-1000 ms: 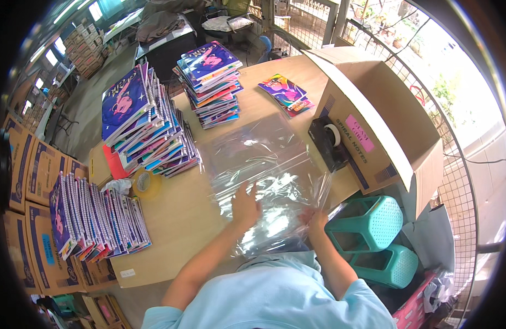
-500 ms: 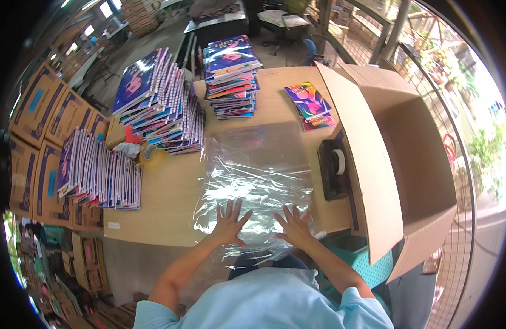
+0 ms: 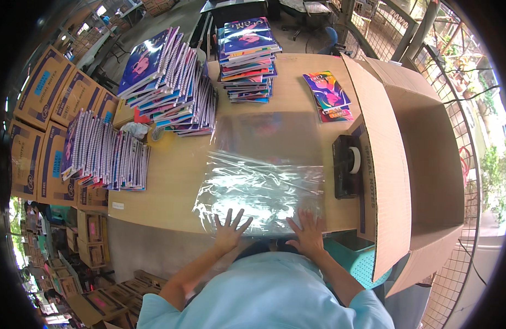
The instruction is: The person wraps spiral notebooks in clear plastic bags. They place a notebook on a plastic sheet, fold the plastic around it, and seal the package using a tape dispenser. The wrapped notebooks are then placed into a cardboard box.
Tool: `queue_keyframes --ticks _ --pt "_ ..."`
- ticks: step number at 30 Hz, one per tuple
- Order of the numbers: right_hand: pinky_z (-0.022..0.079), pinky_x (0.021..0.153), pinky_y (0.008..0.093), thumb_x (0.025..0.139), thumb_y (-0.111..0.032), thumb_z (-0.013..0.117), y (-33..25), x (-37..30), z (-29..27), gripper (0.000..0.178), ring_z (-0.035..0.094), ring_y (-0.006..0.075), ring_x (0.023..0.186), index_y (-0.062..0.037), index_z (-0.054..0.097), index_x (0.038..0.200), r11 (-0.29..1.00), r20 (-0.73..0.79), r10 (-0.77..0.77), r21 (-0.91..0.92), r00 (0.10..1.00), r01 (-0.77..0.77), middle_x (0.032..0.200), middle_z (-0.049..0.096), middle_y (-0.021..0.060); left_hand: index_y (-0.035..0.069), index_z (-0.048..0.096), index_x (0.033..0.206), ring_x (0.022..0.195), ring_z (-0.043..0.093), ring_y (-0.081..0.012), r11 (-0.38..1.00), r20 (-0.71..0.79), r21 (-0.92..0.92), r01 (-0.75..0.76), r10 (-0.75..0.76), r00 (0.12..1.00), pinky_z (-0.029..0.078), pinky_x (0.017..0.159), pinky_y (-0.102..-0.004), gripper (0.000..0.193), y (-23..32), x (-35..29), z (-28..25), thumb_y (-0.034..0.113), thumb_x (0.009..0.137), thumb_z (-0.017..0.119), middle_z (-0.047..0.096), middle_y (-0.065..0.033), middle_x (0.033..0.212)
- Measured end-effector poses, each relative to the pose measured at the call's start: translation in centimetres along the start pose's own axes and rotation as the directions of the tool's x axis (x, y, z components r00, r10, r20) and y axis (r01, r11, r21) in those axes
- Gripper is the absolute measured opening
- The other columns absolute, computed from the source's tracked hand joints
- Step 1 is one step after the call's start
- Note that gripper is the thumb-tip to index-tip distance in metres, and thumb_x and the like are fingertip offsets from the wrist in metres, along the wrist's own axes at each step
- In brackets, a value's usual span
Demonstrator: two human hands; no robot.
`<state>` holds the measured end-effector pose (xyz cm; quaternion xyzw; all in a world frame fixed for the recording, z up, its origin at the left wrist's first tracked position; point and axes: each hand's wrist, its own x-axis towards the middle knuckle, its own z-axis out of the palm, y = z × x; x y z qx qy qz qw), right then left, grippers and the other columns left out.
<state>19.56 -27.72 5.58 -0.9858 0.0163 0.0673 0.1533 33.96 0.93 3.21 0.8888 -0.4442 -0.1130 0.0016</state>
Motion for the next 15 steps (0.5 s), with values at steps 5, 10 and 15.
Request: queue_keyframes --ticks 5,10,15 --pt "0.028 0.101 0.0658 0.074 -0.044 0.070 2.3 0.6 2.1 0.084 0.023 0.0374 0.140 -0.0356 0.027 0.146 0.967 0.019 -0.125 -0.223 0.992 0.126 0.154 0.019 0.0109 0.035 0.023 0.148 0.140 0.020 -0.0389 0.996 0.271 -0.087 -0.023 0.046 0.961 0.017 0.095 -0.0794 0.091 -0.4 0.4 -4.9 0.023 0.073 0.073 0.014 -0.0063 0.156" --pt "0.028 0.101 0.0648 0.082 -0.028 0.066 3.1 2.6 -2.1 0.072 0.028 0.0381 0.137 -0.0326 0.031 0.145 0.960 0.343 -0.131 -0.191 0.930 0.206 0.154 0.021 0.0111 0.022 0.053 0.129 0.125 0.041 -0.0384 0.795 0.143 -0.606 -0.020 0.134 0.981 0.042 0.093 -0.0571 0.051 -4.8 7.5 -6.1 0.023 0.080 0.068 0.033 -0.0125 0.145" --pt "0.023 0.102 0.0684 0.086 -0.031 0.062 4.0 10.7 -4.8 0.064 0.025 0.0414 0.137 -0.0315 0.034 0.144 0.964 0.200 -0.028 0.266 0.979 -0.027 0.153 0.022 0.0130 0.033 0.047 0.135 0.130 0.032 -0.0366 0.980 -0.298 -0.165 -0.113 0.060 0.953 0.029 0.098 -0.0627 0.063 -7.7 18.1 -7.0 0.045 0.077 0.069 0.031 -0.0156 0.143"
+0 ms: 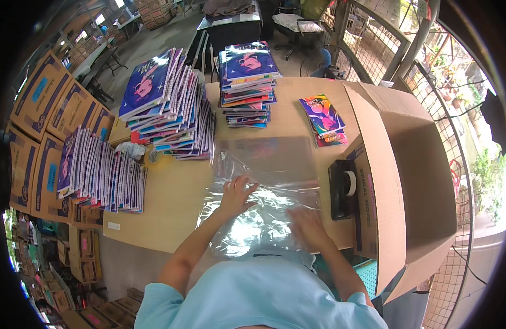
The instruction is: The person wraps spiral notebooks in clear plastic bags. They place a notebook on a plastic sheet, fold the plastic around it, and seal the package using a tape dispenser. The wrapped notebooks are then placed into a cardboard box.
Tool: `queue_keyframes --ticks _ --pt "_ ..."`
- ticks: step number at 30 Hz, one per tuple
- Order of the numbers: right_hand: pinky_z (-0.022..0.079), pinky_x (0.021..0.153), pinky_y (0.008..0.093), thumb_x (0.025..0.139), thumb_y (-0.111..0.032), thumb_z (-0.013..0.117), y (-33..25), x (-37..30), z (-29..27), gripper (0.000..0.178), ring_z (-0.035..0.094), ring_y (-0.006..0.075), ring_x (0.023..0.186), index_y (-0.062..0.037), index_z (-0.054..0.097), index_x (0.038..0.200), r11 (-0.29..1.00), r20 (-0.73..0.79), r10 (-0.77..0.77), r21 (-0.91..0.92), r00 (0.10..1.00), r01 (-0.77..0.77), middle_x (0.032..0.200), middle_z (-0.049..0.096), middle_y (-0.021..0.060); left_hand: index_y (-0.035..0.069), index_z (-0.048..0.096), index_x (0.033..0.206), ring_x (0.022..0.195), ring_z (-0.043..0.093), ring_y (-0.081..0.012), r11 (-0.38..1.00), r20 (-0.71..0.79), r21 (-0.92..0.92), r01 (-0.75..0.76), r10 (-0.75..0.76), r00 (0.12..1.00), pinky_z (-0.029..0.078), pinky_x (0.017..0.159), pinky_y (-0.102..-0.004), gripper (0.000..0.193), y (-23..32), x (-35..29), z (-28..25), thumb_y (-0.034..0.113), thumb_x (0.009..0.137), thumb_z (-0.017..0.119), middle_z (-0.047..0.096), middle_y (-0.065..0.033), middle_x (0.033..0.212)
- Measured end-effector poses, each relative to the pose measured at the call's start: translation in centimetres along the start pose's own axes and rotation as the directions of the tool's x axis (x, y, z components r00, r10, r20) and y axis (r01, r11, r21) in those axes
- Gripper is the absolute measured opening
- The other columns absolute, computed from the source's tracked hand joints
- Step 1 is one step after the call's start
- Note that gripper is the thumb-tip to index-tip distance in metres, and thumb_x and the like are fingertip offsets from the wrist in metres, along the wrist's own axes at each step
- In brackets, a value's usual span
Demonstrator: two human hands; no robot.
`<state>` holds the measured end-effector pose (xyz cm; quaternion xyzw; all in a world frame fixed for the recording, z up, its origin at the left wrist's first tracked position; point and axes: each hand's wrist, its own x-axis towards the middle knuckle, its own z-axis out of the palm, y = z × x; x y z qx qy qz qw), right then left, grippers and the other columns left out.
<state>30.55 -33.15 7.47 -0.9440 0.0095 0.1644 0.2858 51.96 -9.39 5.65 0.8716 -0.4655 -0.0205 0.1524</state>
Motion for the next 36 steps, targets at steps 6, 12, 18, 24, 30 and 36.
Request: queue_keyframes --ticks 6,12,18,24,30,36 --pt "0.018 0.101 0.0703 0.089 -0.045 0.054 1.6 12.4 -2.9 0.060 0.020 0.0487 0.137 -0.0316 0.035 0.144 0.938 -0.565 0.083 -0.234 0.821 -0.256 0.150 0.026 0.0176 0.036 0.041 0.139 0.133 0.030 -0.0374 0.999 -0.100 0.017 0.035 -0.033 0.994 0.020 0.103 -0.0677 0.063 -4.4 6.7 1.9 0.055 0.081 0.059 0.030 -0.0139 0.145" --pt "0.019 0.098 0.0744 0.084 -0.047 0.060 5.9 16.8 -2.0 0.048 0.032 0.0380 0.134 -0.0343 0.053 0.131 0.908 -0.748 0.188 -0.115 0.636 -0.403 0.144 0.039 0.0105 0.026 0.044 0.137 0.131 0.035 -0.0332 0.989 -0.190 0.031 0.141 -0.133 0.973 0.022 0.105 -0.0638 0.060 -9.0 9.1 3.4 0.050 0.085 0.058 0.037 -0.0122 0.141" --pt "0.034 0.089 0.0650 0.071 -0.038 0.073 5.1 21.4 -6.0 0.037 0.048 0.0333 0.110 -0.0237 0.064 0.104 0.781 -0.713 0.508 0.145 0.483 -0.607 0.110 0.053 0.0104 0.008 0.053 0.122 0.110 0.052 -0.0277 0.741 -0.371 -0.622 0.253 -0.563 0.738 0.041 0.091 -0.0438 0.044 -8.2 12.7 0.3 0.037 0.090 0.059 0.055 -0.0109 0.119" --pt "0.042 0.082 0.0594 0.070 -0.038 0.074 6.0 25.5 -11.5 0.040 0.050 0.0371 0.107 -0.0125 0.063 0.099 0.758 -0.771 0.332 -0.125 0.543 -0.641 0.107 0.054 0.0148 -0.002 0.058 0.108 0.096 0.058 -0.0223 0.371 -0.349 -0.926 -0.074 -0.763 0.543 0.046 0.084 -0.0361 0.045 -7.6 20.0 -12.2 0.040 0.094 0.054 0.059 -0.0153 0.109" --pt "0.049 0.075 0.0464 0.081 -0.059 0.062 -2.2 32.6 -26.7 0.060 0.062 0.0248 0.095 -0.0074 0.064 0.111 0.555 -0.493 0.512 0.815 0.703 0.167 0.102 0.066 0.0100 -0.001 0.054 0.125 0.110 0.056 -0.0259 -0.141 0.211 -0.977 0.159 -0.728 0.653 0.042 0.095 -0.0397 0.067 -15.1 26.5 -15.0 0.057 0.092 0.048 0.058 -0.0153 0.124" --pt "0.051 0.082 0.0592 0.079 -0.044 0.072 -4.9 34.8 -33.3 0.060 0.063 0.0341 0.094 0.0031 0.060 0.114 0.570 -0.253 0.445 0.820 0.859 -0.054 0.102 0.065 0.0155 -0.001 0.055 0.123 0.108 0.058 -0.0279 0.057 0.167 -0.947 0.317 -0.755 0.634 0.044 0.093 -0.0439 0.065 -13.4 32.2 -16.4 0.054 0.088 0.056 0.060 -0.0172 0.121"
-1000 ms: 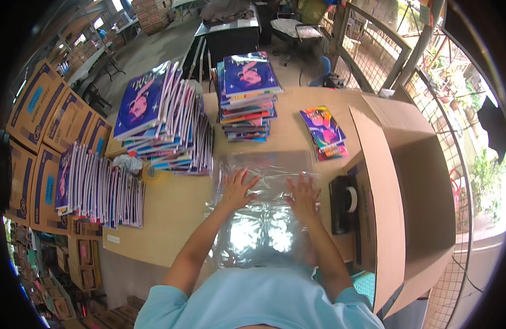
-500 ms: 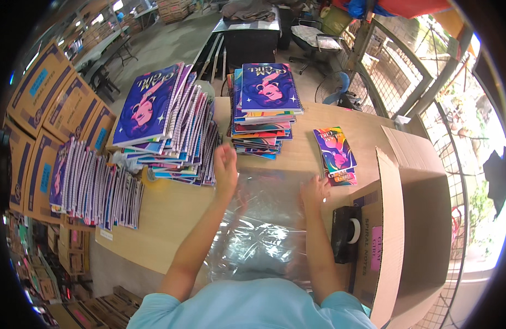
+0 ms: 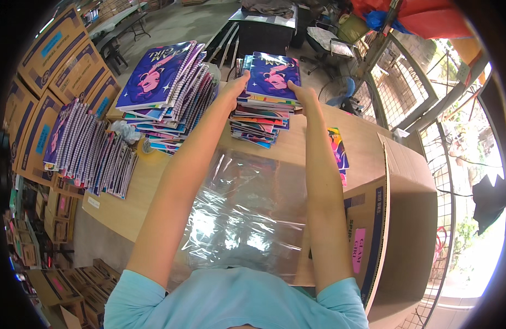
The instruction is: The person wraps spiral notebooks in clear plastic bags. They place a notebook on a plastic sheet, fold the plastic around it, and seal the package using a tape dispenser. The wrapped notebooks are then placed into a cardboard box.
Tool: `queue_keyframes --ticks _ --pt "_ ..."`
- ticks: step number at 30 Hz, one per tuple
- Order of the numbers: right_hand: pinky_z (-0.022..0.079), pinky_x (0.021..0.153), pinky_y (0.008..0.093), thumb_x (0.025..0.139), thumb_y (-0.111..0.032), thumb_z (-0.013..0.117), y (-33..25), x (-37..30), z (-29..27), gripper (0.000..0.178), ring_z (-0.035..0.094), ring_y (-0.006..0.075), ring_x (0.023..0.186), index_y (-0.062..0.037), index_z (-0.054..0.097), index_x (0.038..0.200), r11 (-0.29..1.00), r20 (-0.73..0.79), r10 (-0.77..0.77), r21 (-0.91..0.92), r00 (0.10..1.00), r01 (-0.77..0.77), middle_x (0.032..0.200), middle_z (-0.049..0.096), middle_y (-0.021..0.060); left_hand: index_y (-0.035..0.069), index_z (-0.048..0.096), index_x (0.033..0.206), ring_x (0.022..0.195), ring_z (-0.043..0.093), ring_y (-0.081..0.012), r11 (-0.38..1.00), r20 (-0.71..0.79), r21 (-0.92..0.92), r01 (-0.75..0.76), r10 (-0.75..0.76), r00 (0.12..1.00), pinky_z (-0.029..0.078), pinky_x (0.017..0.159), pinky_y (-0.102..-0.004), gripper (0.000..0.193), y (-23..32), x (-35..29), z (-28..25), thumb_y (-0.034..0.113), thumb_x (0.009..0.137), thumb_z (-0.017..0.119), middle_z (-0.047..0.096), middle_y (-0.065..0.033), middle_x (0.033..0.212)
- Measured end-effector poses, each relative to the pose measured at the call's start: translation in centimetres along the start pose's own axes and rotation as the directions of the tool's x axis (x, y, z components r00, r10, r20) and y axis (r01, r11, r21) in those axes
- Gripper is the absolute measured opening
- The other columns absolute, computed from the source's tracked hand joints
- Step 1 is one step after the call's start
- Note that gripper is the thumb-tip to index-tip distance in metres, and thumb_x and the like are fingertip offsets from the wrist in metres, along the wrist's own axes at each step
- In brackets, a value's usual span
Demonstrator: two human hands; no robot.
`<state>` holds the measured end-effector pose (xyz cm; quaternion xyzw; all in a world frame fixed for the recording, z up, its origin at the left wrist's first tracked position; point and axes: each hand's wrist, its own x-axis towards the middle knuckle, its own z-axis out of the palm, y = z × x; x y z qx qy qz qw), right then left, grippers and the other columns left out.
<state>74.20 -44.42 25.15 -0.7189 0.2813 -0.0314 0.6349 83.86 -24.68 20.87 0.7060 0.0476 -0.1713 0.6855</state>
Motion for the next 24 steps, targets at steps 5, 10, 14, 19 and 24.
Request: queue_keyframes --ticks 5,10,14,19,24 --pt "0.048 0.084 0.0567 0.081 -0.038 0.070 0.5 -0.1 -1.6 0.044 0.062 0.0282 0.091 -0.0042 0.061 0.108 0.986 0.070 0.071 0.143 0.995 -0.081 0.103 0.063 0.0130 -0.001 0.057 0.120 0.106 0.059 -0.0292 0.999 0.039 -0.026 -0.023 0.024 0.999 0.046 0.090 -0.0470 0.064 2.8 0.4 2.1 0.051 0.084 0.064 0.061 -0.0188 0.119" --pt "0.040 0.090 0.0580 0.083 -0.037 0.065 0.7 1.3 -0.5 0.035 0.058 0.0242 0.097 -0.0093 0.060 0.104 0.951 0.199 0.116 0.261 0.973 -0.167 0.105 0.062 0.0079 -0.005 0.062 0.105 0.075 0.068 -0.0286 0.991 0.142 -0.133 -0.015 0.034 0.989 0.056 0.066 -0.0468 0.046 5.1 1.2 1.2 0.024 0.073 0.078 0.067 -0.0190 0.098" --pt "0.052 0.075 0.0464 0.083 -0.032 0.064 2.8 1.6 -5.7 0.035 0.064 0.0251 0.082 -0.0062 0.059 0.107 0.928 0.203 -0.049 0.370 0.978 -0.030 0.101 0.064 0.0116 -0.009 0.063 0.095 0.069 0.068 -0.0281 0.983 0.243 -0.121 -0.137 0.164 0.956 0.057 0.062 -0.0417 0.039 6.5 -5.1 3.4 0.012 0.065 0.078 0.067 -0.0189 0.093" --pt "0.059 0.073 0.0433 0.086 -0.038 0.059 5.4 -7.1 -6.8 0.054 0.068 0.0288 0.084 -0.0010 0.050 0.124 0.718 0.179 -0.341 0.684 0.923 0.132 0.105 0.065 0.0178 -0.007 0.049 0.120 0.088 0.066 -0.0234 0.930 0.297 -0.119 -0.349 0.369 0.881 0.053 0.075 -0.0357 0.070 4.6 -16.4 2.3 0.016 0.063 0.082 0.064 -0.0161 0.103" --pt "0.052 0.086 0.0467 0.080 -0.034 0.059 13.3 -19.4 -4.3 0.066 0.062 0.0330 0.100 0.0002 0.041 0.133 0.586 0.397 -0.350 0.799 0.848 -0.132 0.118 0.058 0.0212 -0.006 0.022 0.139 0.122 0.048 -0.0347 0.839 0.379 0.082 -0.537 0.472 0.796 0.037 0.103 -0.0379 0.106 -1.5 -29.4 -0.3 0.034 0.063 0.085 0.046 -0.0281 0.129"
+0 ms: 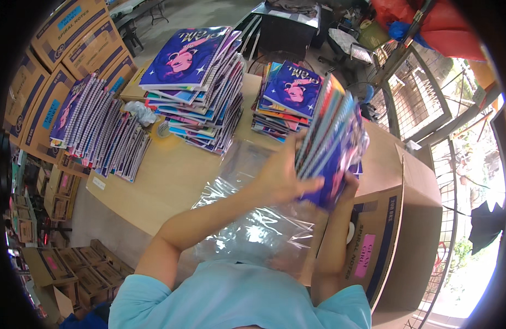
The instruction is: The person wraps spiral notebooks in clear plastic bags. They place a notebook on a plastic sheet, fold the plastic around it, and seal the package using a tape dispenser. The wrapped notebooks are then placed into a cardboard box.
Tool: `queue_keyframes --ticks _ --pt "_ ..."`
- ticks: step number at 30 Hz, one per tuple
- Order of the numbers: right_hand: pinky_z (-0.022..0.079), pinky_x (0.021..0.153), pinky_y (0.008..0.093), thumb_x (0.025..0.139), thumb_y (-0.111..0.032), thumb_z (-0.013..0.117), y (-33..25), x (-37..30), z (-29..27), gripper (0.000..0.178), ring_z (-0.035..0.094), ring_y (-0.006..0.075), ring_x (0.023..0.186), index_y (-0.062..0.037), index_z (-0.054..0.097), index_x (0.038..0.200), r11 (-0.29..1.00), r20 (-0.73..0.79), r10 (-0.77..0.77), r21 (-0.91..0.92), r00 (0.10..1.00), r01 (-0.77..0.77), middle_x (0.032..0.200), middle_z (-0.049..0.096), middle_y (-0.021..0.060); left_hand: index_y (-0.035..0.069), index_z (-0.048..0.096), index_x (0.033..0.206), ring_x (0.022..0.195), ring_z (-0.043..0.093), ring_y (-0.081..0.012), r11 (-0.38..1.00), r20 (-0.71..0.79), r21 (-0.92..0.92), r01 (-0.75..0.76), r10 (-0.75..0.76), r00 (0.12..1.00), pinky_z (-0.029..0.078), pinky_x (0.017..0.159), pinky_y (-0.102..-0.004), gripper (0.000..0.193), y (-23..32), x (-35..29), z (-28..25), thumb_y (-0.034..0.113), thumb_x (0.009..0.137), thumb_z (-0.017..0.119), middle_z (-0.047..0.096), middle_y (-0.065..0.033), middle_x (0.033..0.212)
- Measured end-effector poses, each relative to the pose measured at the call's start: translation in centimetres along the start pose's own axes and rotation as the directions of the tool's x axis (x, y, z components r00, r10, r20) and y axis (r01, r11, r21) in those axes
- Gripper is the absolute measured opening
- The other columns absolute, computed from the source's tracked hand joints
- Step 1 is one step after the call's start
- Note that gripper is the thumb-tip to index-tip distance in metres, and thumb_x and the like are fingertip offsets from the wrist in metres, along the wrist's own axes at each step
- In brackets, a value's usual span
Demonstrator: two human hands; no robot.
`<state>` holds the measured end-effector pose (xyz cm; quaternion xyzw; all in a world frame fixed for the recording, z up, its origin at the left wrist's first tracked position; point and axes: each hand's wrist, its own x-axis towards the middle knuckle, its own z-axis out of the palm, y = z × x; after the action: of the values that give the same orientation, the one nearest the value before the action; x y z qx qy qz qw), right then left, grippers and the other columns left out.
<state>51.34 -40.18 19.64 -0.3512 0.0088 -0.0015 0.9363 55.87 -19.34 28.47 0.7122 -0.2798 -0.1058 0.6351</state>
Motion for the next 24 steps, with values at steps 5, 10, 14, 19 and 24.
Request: queue_keyframes --ticks 5,10,14,19,24 --pt "0.053 0.086 0.0441 0.080 -0.027 0.060 9.1 -14.8 -6.4 0.052 0.064 0.0325 0.094 0.0019 0.050 0.122 0.990 -0.332 0.121 0.104 0.936 -0.091 0.111 0.061 0.0212 0.003 0.018 0.146 0.132 0.034 -0.0402 0.929 0.328 0.071 -0.364 0.322 0.888 0.030 0.107 -0.0498 0.107 -1.0 -10.5 -4.2 0.031 0.064 0.082 0.026 -0.0247 0.146" --pt "0.053 0.087 0.0431 0.085 -0.029 0.059 8.1 -18.2 8.4 0.043 0.064 0.0300 0.097 0.0013 0.057 0.115 0.933 -0.358 0.263 -0.143 0.896 -0.330 0.111 0.062 0.0216 0.008 0.044 0.134 0.118 0.051 -0.0356 0.431 0.600 0.332 -0.839 0.591 0.540 0.038 0.105 -0.0408 0.091 -5.1 -15.0 -5.2 0.019 0.053 0.084 0.052 -0.0123 0.131" --pt "0.051 0.091 0.0428 0.081 -0.051 0.064 11.5 -19.1 -3.2 0.072 0.057 0.0293 0.111 -0.0001 0.047 0.130 0.874 -0.462 0.422 -0.024 0.780 -0.486 0.128 0.054 0.0192 0.006 0.056 0.122 0.105 0.061 -0.0282 0.981 0.296 0.134 -0.143 0.098 0.950 0.047 0.095 -0.0381 0.077 -6.1 -18.0 -4.8 0.017 0.053 0.087 0.063 -0.0090 0.113" --pt "0.035 0.105 0.0404 0.057 -0.066 0.078 13.4 -17.8 0.5 0.126 0.039 0.0278 0.129 -0.0001 0.017 0.146 0.633 -0.147 -0.422 -0.755 0.895 0.174 0.143 0.032 0.0148 -0.002 0.054 0.117 0.102 0.060 -0.0199 0.931 -0.083 -0.304 0.203 -0.238 0.968 0.048 0.091 -0.0342 0.071 -8.8 -19.4 -2.7 0.016 0.058 0.090 0.063 -0.0115 0.108" --pt "0.044 0.096 0.0348 0.045 -0.033 0.095 11.8 -15.5 1.8 0.131 0.050 0.0248 0.117 0.0002 0.017 0.145 0.664 -0.093 -0.315 -0.732 0.944 0.150 0.132 0.045 0.0138 -0.001 0.052 0.117 0.097 0.062 -0.0193 0.964 -0.028 -0.254 0.073 -0.083 0.996 0.050 0.087 -0.0319 0.074 -8.6 -17.4 -3.8 0.011 0.055 0.091 0.065 -0.0090 0.104"
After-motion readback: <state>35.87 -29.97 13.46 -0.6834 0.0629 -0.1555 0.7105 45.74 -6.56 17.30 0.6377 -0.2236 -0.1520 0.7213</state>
